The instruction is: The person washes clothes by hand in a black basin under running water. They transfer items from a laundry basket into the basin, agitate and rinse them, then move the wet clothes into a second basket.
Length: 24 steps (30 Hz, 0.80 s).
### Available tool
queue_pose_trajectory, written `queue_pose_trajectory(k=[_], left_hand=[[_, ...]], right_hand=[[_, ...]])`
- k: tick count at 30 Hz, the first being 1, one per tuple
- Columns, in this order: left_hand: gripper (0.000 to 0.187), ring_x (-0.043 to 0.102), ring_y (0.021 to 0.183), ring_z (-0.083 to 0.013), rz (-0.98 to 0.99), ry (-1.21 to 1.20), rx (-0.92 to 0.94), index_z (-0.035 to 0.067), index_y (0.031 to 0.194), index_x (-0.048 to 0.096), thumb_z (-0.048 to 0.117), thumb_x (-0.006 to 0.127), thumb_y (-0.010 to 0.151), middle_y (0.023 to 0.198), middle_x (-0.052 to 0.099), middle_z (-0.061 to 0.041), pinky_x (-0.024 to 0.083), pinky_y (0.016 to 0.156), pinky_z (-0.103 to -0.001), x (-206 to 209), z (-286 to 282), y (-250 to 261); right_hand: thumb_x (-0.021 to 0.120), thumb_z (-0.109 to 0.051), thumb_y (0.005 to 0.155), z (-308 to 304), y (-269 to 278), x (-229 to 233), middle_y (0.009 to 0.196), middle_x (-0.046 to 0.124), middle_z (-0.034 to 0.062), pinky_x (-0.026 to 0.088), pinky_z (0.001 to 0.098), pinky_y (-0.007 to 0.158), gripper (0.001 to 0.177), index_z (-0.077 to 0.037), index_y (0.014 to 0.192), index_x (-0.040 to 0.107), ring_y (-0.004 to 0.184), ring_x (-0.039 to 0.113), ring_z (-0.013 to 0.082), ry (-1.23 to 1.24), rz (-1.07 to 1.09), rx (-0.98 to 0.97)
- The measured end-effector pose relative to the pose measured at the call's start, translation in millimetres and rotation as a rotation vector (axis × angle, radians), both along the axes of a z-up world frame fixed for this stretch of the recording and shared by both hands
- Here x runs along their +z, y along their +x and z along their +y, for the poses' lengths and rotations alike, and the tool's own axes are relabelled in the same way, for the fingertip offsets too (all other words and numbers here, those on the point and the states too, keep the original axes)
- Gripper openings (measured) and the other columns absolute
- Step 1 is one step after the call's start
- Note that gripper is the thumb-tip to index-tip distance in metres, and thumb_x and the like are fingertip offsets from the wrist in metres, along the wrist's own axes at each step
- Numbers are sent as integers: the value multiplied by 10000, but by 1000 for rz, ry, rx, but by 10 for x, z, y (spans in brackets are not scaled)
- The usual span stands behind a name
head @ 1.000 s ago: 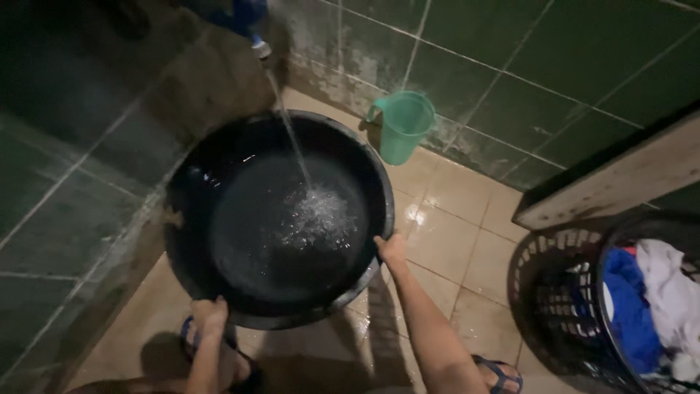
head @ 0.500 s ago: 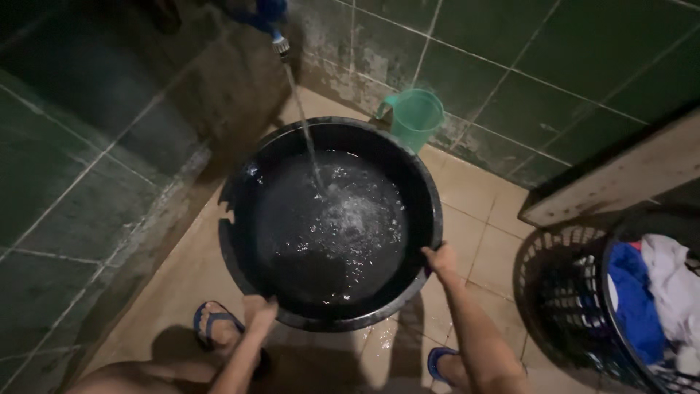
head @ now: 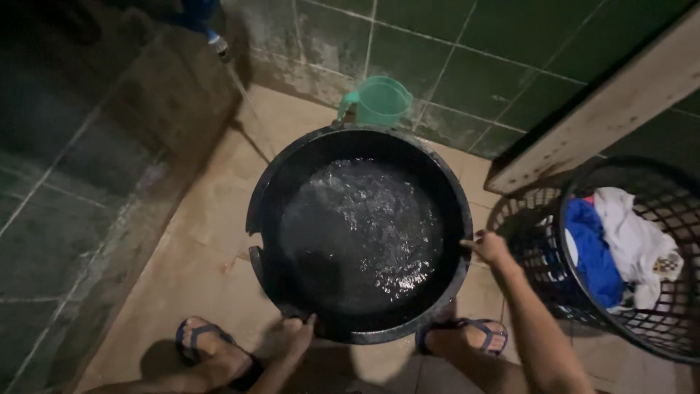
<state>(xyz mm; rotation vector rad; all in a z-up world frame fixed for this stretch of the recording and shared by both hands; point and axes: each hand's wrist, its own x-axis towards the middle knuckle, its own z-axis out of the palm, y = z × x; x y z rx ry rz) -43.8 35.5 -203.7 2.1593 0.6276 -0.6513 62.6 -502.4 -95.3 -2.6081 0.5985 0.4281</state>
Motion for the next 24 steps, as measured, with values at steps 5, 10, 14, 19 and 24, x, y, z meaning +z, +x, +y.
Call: queue_pose_trajectory(k=[5, 10, 14, 19, 24], left_hand=[[699, 579, 1187, -399, -452, -111, 84, -42, 1350, 532, 334, 809, 829, 1312, 603, -236, 448, 1018, -481, 6, -16, -124], [675, 711, 1036, -412, -53, -465, 459, 22, 1421, 419, 228, 746, 868, 1251, 633, -200, 617, 762, -495, -34, 9, -81], [715, 711, 1016, -442, -16, -489, 500, 47, 1463, 355, 171, 734, 870, 1261, 607, -214, 613, 724, -511, -64, 275, 158], [709, 689, 1042, -456, -433, -219, 243, -2, 1434, 422, 175, 786, 852, 1251, 656, -282, 568, 823, -521, -36, 820, 589], [413, 729, 1018, -377, -354, 33, 25, 32, 1203, 710, 303, 692, 893, 1090, 763, -209, 545, 873, -475, 91, 1393, 911]], right_hand=[[657, -527, 962, 21, -558, 116, 1115, 701, 142, 577, 425, 780, 637, -57, 1383, 568, 887, 712, 299, 253, 134, -167], [654, -219, 977, 474, -790, -126, 956, 719, 245, 602, 419, 674, 440, 103, 1274, 608, 763, 694, 301, 621, -16, -333], [595, -80, 975, 587, -852, -189, 972, 736, 222, 631, 421, 709, 404, 98, 1336, 561, 806, 735, 323, 763, -27, -398], [539, -6, 923, 968, -870, -390, 1143, 688, 226, 644, 436, 770, 548, 7, 1458, 422, 908, 739, 335, 965, -41, -506], [612, -74, 941, 1499, -893, -476, 1245, 660, 203, 583, 370, 750, 602, -32, 1497, 384, 927, 688, 275, 1119, -8, -568]])
